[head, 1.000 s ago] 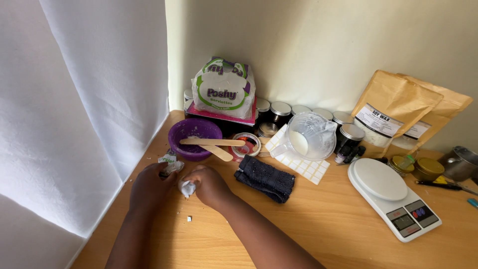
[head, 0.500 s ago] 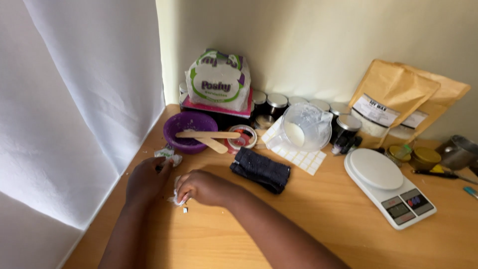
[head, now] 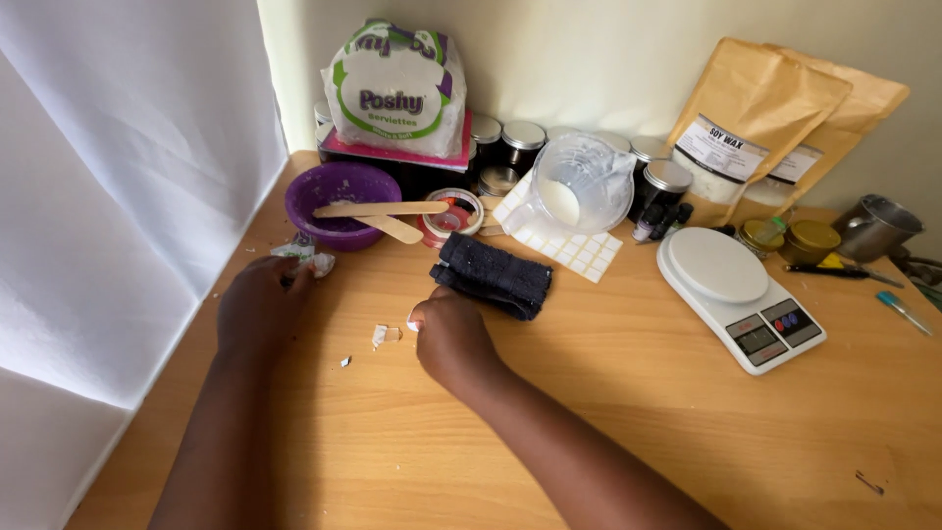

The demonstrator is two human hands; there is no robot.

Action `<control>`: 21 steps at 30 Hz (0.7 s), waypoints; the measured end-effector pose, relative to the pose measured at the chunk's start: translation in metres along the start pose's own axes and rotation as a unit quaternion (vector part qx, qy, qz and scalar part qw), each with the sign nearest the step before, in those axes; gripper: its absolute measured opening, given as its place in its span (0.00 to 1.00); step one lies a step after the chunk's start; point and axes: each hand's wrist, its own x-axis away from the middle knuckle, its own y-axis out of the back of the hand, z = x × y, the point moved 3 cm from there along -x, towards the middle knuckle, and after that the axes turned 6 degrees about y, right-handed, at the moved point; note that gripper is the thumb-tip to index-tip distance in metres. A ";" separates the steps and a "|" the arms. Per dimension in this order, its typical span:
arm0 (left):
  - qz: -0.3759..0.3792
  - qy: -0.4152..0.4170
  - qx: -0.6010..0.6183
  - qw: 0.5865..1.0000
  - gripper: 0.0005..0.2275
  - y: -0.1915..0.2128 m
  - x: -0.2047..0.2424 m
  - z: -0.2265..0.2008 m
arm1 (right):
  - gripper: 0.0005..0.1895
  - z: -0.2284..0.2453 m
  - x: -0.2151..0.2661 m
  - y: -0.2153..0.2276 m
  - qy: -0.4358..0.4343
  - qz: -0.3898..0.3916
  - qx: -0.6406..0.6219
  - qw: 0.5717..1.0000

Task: Cleaning a candle-making workspace by wiping the table and digital scale with paper towels and moving supplies.

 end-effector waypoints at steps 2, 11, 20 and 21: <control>-0.008 -0.006 0.014 1.000 0.20 0.013 0.008 -0.013 | 0.03 0.016 0.004 0.004 -0.125 0.006 0.009 0.992; -0.011 0.025 0.023 0.999 0.24 0.002 -0.004 0.002 | 0.13 0.080 -0.025 -0.016 -0.091 0.015 -0.077 0.993; -0.036 0.014 0.048 0.998 0.24 0.004 0.003 -0.001 | 0.03 0.081 -0.020 -0.023 0.193 0.026 -0.227 0.954; -0.035 0.015 0.047 0.998 0.24 0.001 0.000 0.003 | 0.03 0.078 -0.019 -0.014 0.192 0.026 -0.229 0.954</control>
